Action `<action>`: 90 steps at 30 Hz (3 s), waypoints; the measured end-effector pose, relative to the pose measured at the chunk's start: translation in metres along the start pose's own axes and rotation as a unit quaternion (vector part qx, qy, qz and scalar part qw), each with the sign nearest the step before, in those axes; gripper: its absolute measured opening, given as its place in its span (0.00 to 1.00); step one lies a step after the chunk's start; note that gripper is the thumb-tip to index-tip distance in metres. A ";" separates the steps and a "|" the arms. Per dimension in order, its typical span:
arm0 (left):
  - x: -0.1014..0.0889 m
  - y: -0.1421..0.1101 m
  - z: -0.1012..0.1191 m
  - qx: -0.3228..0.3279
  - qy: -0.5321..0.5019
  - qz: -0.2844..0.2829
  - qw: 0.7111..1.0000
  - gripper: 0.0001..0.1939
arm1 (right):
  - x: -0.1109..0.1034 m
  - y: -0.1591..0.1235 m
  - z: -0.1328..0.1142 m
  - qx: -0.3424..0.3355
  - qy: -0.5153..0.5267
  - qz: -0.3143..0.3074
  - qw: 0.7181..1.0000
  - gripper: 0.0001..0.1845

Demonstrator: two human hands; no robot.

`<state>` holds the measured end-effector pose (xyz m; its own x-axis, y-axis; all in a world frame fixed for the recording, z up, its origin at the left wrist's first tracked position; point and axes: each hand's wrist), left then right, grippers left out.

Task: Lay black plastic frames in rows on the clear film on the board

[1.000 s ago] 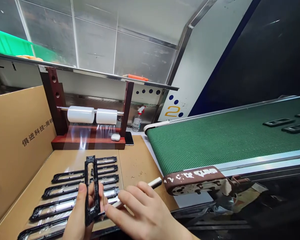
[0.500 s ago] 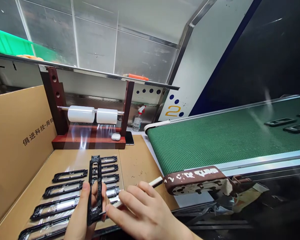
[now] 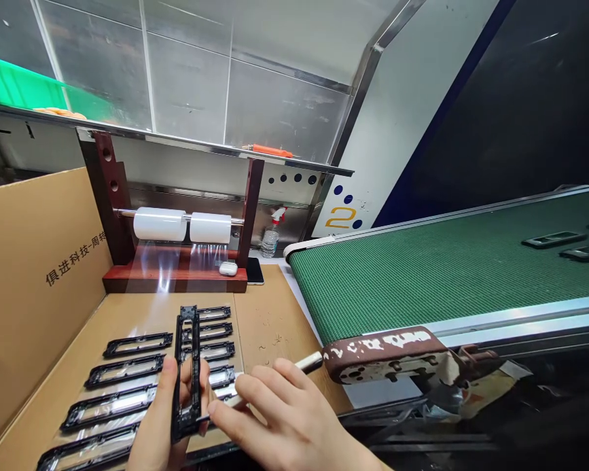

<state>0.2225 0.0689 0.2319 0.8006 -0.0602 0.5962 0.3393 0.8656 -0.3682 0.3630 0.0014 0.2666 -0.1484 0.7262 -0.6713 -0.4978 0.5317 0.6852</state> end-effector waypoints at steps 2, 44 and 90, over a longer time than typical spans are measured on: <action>0.000 0.000 0.000 -0.002 -0.001 0.001 1.000 0.29 | 0.000 -0.001 0.000 0.002 0.000 0.001 1.000 0.12; -0.021 0.002 -0.010 0.005 0.129 -0.124 0.984 0.32 | 0.048 -0.025 -0.015 0.348 0.394 0.006 0.850 0.42; -0.159 0.018 0.041 0.439 0.560 -0.209 0.671 0.22 | 0.038 -0.043 -0.051 0.374 0.553 -0.102 0.737 0.25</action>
<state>0.0809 0.1145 0.1594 0.7614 -0.2990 -0.5752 0.6221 0.5867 0.5184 0.3352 -0.0166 0.1971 -0.9480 0.0176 -0.3177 -0.0575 0.9725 0.2256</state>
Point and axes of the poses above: each hand's wrist, its own y-axis towards the middle knuckle, its own x-axis out of the palm, z = x × y
